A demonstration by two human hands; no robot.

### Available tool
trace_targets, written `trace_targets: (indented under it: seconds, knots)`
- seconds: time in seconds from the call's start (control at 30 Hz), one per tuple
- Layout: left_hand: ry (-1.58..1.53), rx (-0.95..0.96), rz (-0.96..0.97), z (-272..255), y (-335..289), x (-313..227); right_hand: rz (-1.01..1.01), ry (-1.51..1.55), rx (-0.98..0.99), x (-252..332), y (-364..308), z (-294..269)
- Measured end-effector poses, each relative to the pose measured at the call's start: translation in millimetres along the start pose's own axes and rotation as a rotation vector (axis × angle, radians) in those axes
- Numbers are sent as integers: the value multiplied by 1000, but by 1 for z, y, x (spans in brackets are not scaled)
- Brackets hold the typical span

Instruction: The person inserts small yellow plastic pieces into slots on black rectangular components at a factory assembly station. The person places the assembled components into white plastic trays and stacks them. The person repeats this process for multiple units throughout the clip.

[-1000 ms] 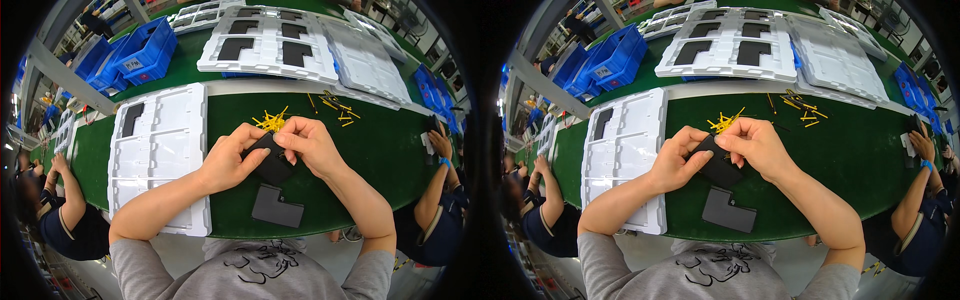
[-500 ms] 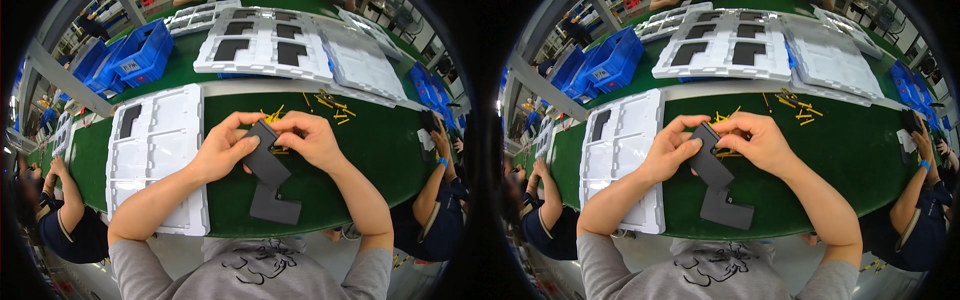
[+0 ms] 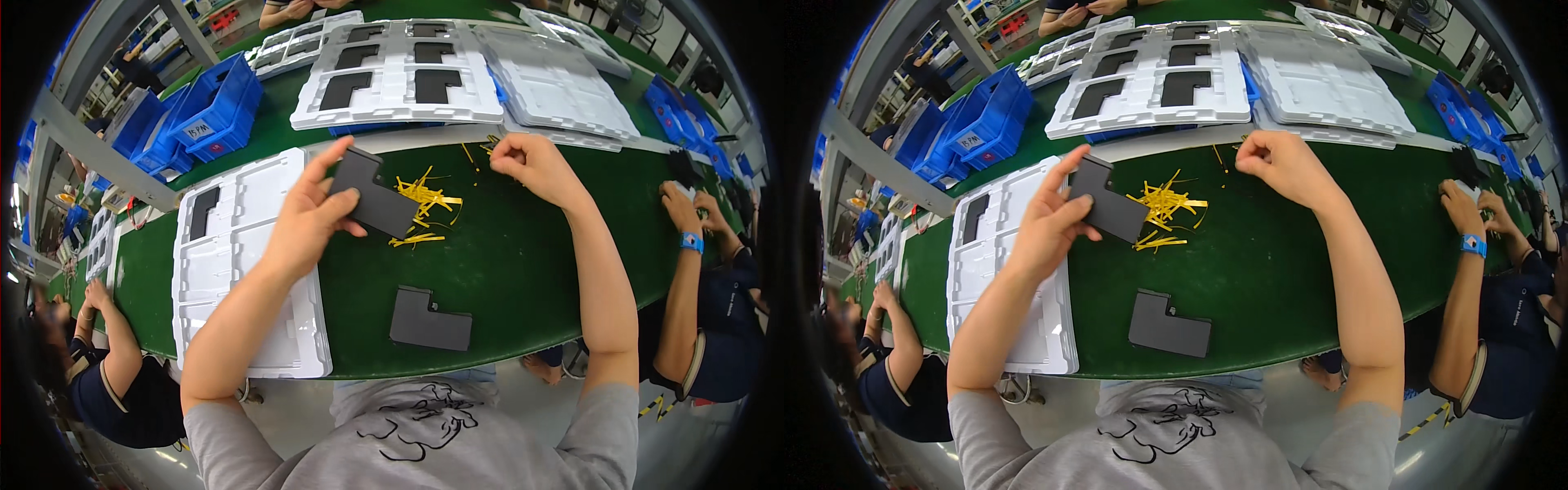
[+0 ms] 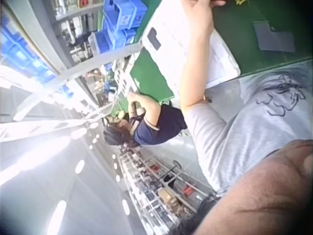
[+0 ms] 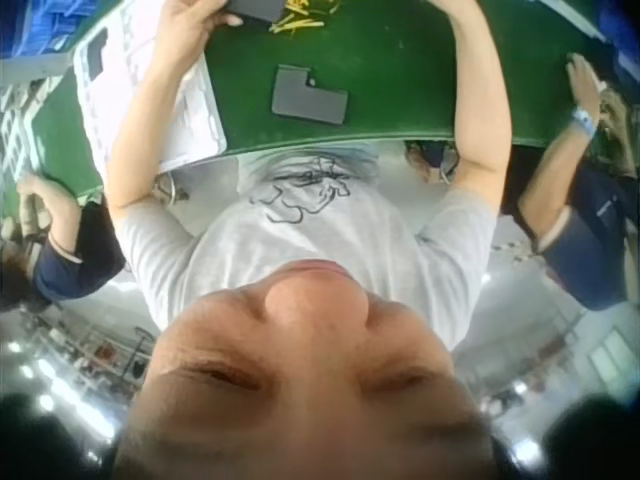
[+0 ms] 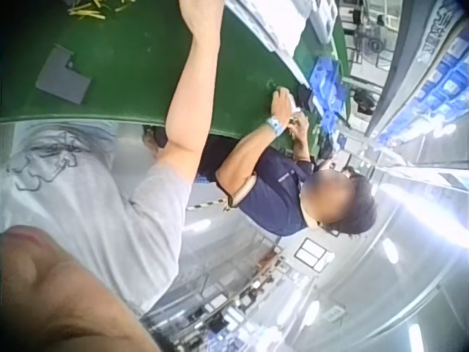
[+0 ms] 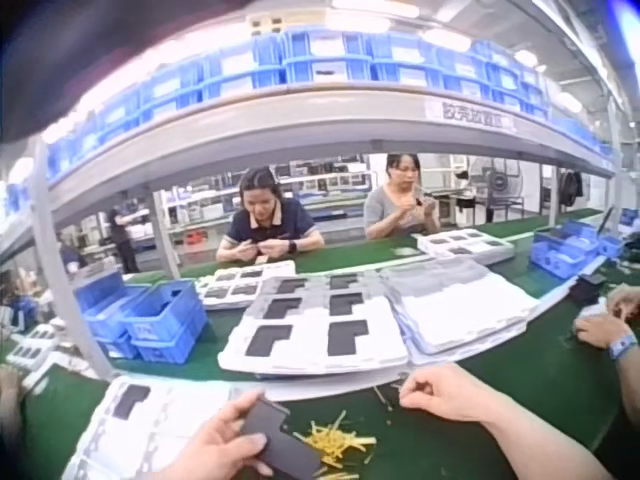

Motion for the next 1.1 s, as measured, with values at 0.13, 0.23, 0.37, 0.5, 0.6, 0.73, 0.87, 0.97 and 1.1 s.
trace_targets:
  seconds: [0.13, 0.23, 0.37, 0.5, 0.6, 0.73, 0.87, 0.97, 1.1]
  knots:
    - [155, -35, 20, -20, -7, -37, 48, -96, 92, -3, -4, 2]
    - [215, -41, 30, -63, -21, -50, 60, -243, 74, 1, -10, 9]
    - [197, -508, 29, -146, -61, -39, -83, -396, 4, -4, -9, 20]
    - [671, -749, 39, -236, -103, -27, -83, -163, 85, 9, -9, 21]
    - [985, -794, -35, -253, -112, -23, -38, -188, 30, 16, -18, 15]
    - [966, -825, -45, -252, -114, -10, -53, -243, 31, 27, -18, 22]
    - [1216, -746, -145, -232, -110, -12, -5, -253, 73, 36, -18, 23]
    - [1475, -750, -52, -210, -103, -7, -24, -268, 76, 32, -22, 16]
    - [1499, -727, 286, -219, -99, -7, -142, -317, 111, 21, -21, 11]
Point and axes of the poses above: each hand's wrist, its own y-axis towards the middle knuckle, its own z-axis out of the palm, x = y × z, the point moved 1 cm from there along y, towards the middle knuckle, and after that the axes turned 4 degrees about z, right-handed, at the moved point
